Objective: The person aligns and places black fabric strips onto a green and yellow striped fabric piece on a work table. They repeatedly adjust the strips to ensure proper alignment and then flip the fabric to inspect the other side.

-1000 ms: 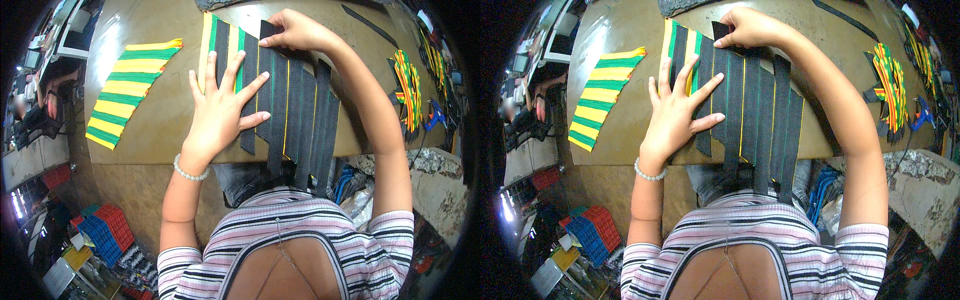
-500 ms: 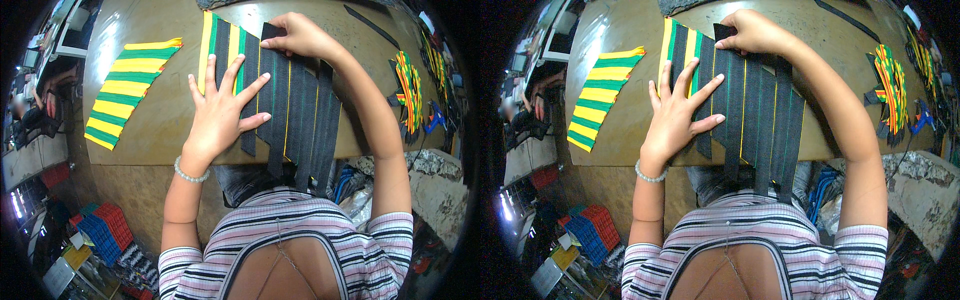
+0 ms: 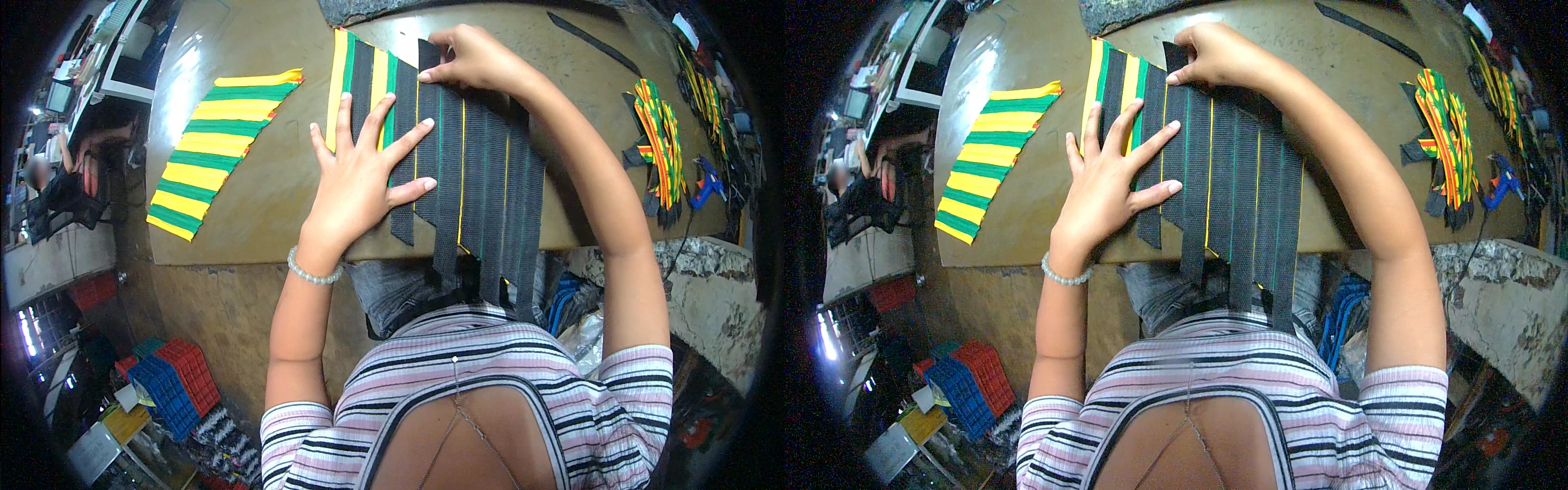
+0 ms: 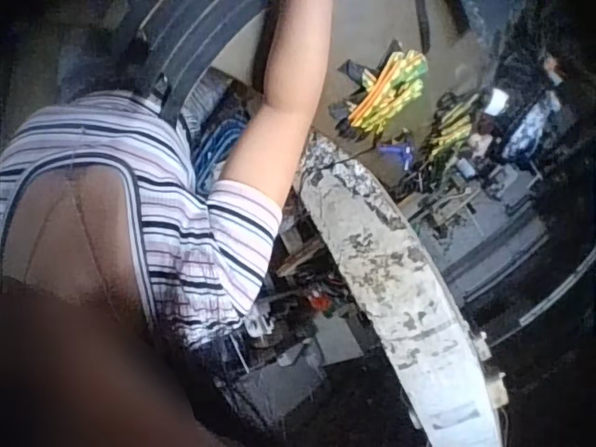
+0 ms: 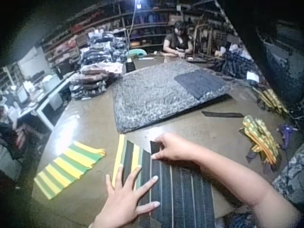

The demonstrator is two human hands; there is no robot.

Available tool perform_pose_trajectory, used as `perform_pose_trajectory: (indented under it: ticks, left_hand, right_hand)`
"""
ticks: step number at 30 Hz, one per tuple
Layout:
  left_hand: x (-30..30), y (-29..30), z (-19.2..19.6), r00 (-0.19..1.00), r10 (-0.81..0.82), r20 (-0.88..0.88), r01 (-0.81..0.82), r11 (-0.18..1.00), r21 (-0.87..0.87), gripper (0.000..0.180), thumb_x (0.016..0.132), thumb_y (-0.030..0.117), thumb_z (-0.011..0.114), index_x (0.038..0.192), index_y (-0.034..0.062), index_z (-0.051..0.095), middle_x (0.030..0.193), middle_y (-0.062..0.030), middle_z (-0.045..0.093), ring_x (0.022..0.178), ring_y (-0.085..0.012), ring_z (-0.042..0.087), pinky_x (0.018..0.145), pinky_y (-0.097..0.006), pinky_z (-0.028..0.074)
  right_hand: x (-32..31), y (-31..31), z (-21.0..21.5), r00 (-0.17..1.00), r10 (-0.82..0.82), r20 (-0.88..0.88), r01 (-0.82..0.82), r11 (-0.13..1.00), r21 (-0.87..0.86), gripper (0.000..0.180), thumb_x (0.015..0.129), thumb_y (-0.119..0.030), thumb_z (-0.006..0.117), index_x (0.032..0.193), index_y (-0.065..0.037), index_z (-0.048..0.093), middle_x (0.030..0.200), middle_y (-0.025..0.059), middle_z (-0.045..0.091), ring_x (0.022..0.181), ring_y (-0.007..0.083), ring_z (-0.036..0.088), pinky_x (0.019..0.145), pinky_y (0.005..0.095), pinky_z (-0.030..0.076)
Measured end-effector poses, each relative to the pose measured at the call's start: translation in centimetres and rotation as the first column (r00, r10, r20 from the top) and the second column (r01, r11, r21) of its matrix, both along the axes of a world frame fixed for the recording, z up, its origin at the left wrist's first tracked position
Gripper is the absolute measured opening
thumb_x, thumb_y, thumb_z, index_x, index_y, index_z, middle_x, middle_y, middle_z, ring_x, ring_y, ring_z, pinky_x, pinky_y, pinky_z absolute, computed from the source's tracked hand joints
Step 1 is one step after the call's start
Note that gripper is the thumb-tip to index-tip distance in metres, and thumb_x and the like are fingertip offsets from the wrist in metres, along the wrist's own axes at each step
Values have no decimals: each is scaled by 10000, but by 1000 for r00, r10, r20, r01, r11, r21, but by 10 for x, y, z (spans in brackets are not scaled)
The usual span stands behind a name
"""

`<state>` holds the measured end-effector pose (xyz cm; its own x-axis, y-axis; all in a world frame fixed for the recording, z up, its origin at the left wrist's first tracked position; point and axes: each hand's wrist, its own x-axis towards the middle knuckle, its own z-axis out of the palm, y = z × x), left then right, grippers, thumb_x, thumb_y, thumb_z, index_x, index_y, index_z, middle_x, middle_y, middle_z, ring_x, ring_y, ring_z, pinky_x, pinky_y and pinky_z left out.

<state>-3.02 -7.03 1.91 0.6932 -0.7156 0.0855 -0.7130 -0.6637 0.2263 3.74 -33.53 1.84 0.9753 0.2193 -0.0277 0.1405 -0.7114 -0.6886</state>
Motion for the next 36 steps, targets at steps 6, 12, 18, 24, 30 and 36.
perform_pose_trajectory:
  ticks: [6, 12, 18, 24, 30, 36]
  left_hand:
    - [-1, 1, -5, 999, 22, 24, -20, 996, -91, 729, 839, 652, 673, 1483, 340, 530, 1624, -105, 320, 1535, -463, 132, 1093, -838, 107]
    - [-10, 2, -11, 995, 68, 70, -62, 995, -81, 881, 797, 651, 723, 1514, 198, 487, 1579, -131, 357, 1528, -435, 179, 1114, -816, 104]
    - [-5, 3, -15, 996, 88, 20, -86, 992, -90, 1003, 764, 643, 759, 1554, 141, 401, 1587, -134, 351, 1524, -454, 189, 1122, -803, 111]
    - [-6, -1, -12, 993, 117, -21, -118, 987, -112, 983, 786, 625, 757, 1559, 136, 396, 1606, -120, 336, 1526, -451, 184, 1139, -783, 91]
    - [-25, -9, 2, 993, 110, -51, -113, 992, -56, 929, 840, 543, 736, 1594, 159, 353, 1667, -103, 261, 1561, -412, 119, 1168, -748, 42]
    - [-48, -19, 5, 999, -35, -20, 36, 998, 53, 762, 935, 472, 628, 1580, 148, 385, 1670, -36, 316, 1577, -391, 100, 1195, -705, 38]
  right_hand:
    - [-67, 47, 24, 957, 34, 287, 14, 986, -164, 206, 836, -1, 638, 1041, -1, 638, 1050, 198, 629, 1058, 405, 617, 932, 480, 517]
    - [-65, 50, 12, 902, -79, 425, 141, 983, -117, 167, 886, -34, 609, 1028, 14, 682, 988, 198, 660, 998, 389, 626, 906, 456, 517]
    - [-109, 81, 20, 909, 155, 387, -33, 952, -304, 109, 808, -38, 607, 887, 38, 612, 971, 223, 617, 991, 382, 605, 907, 450, 527]
    - [-36, 37, 3, 886, 9, 464, 148, 943, -300, 225, 818, 24, 554, 1008, 30, 674, 1019, 204, 650, 1030, 407, 601, 944, 462, 502]
    - [-113, 51, 12, 921, 305, 244, -276, 950, -147, 118, 758, -33, 688, 873, -9, 675, 927, 188, 654, 938, 361, 636, 855, 452, 525]
    - [-8, -179, -18, 719, -372, 588, 636, 693, -340, 311, 899, -92, 638, 1192, -18, 711, 1160, 238, 696, 1088, 378, 674, 998, 467, 523]
